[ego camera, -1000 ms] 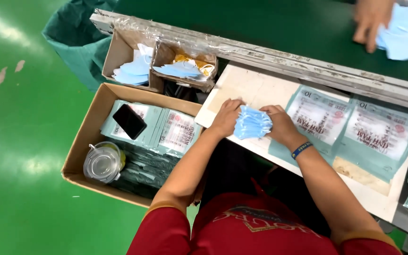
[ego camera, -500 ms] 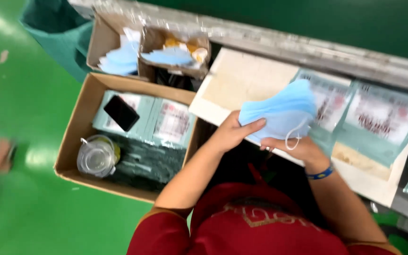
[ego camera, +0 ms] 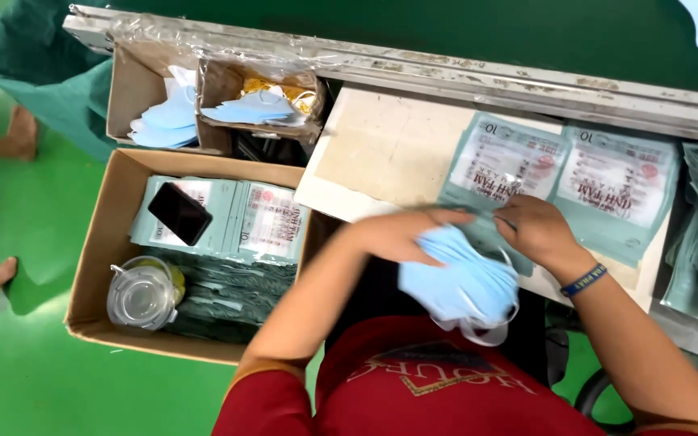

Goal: Packing blue face masks into clear plastic bags and placing them into boxes on a conveyor belt line.

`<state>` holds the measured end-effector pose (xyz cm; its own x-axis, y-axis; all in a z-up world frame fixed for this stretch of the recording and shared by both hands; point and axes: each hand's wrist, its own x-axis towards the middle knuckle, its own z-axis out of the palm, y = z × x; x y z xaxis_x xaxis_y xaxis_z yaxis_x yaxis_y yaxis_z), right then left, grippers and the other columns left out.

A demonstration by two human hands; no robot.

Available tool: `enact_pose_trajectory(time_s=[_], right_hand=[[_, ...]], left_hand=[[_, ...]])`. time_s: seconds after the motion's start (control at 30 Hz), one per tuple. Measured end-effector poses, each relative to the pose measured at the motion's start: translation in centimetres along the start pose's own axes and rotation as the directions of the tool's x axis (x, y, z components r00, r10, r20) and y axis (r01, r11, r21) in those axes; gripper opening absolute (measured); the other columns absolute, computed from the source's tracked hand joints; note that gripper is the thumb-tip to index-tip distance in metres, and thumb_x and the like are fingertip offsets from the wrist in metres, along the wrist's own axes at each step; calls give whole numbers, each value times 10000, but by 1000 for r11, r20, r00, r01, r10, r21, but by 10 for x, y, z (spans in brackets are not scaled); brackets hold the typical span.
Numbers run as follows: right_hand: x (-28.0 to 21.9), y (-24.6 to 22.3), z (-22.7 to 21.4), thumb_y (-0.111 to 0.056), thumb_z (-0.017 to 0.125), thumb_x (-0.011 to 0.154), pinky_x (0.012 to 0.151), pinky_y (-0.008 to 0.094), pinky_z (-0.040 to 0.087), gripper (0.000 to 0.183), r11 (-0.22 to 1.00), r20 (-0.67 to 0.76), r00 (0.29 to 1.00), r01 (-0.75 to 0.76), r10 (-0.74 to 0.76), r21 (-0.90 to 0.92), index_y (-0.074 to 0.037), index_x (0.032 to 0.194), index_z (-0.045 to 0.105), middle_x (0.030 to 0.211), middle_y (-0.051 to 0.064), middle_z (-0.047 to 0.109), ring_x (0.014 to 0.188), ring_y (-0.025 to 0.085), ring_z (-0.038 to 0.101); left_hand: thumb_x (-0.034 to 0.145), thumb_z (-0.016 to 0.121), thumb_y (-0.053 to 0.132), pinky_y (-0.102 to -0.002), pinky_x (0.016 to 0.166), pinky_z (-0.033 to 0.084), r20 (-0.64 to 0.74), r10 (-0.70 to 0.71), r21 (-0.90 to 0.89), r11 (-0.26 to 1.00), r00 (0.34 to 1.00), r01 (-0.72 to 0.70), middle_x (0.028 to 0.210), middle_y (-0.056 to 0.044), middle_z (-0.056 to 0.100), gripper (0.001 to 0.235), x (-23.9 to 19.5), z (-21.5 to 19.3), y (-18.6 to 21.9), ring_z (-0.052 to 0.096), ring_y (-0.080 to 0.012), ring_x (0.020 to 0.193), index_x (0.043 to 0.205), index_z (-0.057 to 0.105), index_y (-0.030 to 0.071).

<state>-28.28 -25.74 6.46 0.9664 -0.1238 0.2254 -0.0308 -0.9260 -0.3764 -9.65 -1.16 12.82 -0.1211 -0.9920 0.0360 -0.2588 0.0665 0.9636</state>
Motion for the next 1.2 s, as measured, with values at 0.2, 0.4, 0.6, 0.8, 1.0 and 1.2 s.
enact_pose_trajectory(time_s=[0.2,0.4,0.6,0.8,1.0,1.2], right_hand=[[14,15,19,-231,755,773,744,461,540,182,996,124,990,-55,63,-71,-75,867,765,847,101,691,817,342,673],[40,-10,-5,-141,718,767,731,467,532,115,950,-131,982,-165,134,-264,-61,837,675,923,127,676,873,351,669],[47,-44,-38,-45,688,787,685,439,531,317,993,-211,972,82,-99,-88,-103,1084,782,895,115,687,798,339,664],[47,-70,-85,0,682,850,543,431,416,239,853,87,924,-378,372,360,-99,1007,833,649,168,644,602,319,522],[44,-109,-69,-138,689,858,554,373,493,291,900,102,913,-408,396,154,-79,1117,807,622,207,659,510,265,635],[34,-137,-35,-131,667,898,651,428,534,593,992,-341,940,-53,11,-114,53,1453,568,884,193,680,682,344,643]], left_hand=[[856,757,391,-539,1248,144,188,-333,569,804,924,174,1660,-229,188,451,69,54,-46,104,-398,1565,1272,718,221],[815,742,401,-542,1248,139,109,-413,687,689,904,232,1671,-183,155,441,71,54,-43,82,-358,1569,1233,738,261],[810,799,379,-521,1168,233,114,-228,638,763,967,105,1595,-229,310,452,54,19,-42,231,-405,1494,1201,743,161],[890,779,274,-341,914,557,-122,-89,-228,972,989,59,1119,-123,752,418,8,-26,-13,678,-196,1006,1236,674,66],[872,762,175,-321,885,555,-309,-121,177,967,943,182,1072,-108,781,314,10,-19,1,717,-153,971,1154,722,43],[956,705,132,-329,901,563,-737,-47,-102,994,675,-42,1078,-91,773,265,33,25,-18,705,-149,992,1200,701,31]])
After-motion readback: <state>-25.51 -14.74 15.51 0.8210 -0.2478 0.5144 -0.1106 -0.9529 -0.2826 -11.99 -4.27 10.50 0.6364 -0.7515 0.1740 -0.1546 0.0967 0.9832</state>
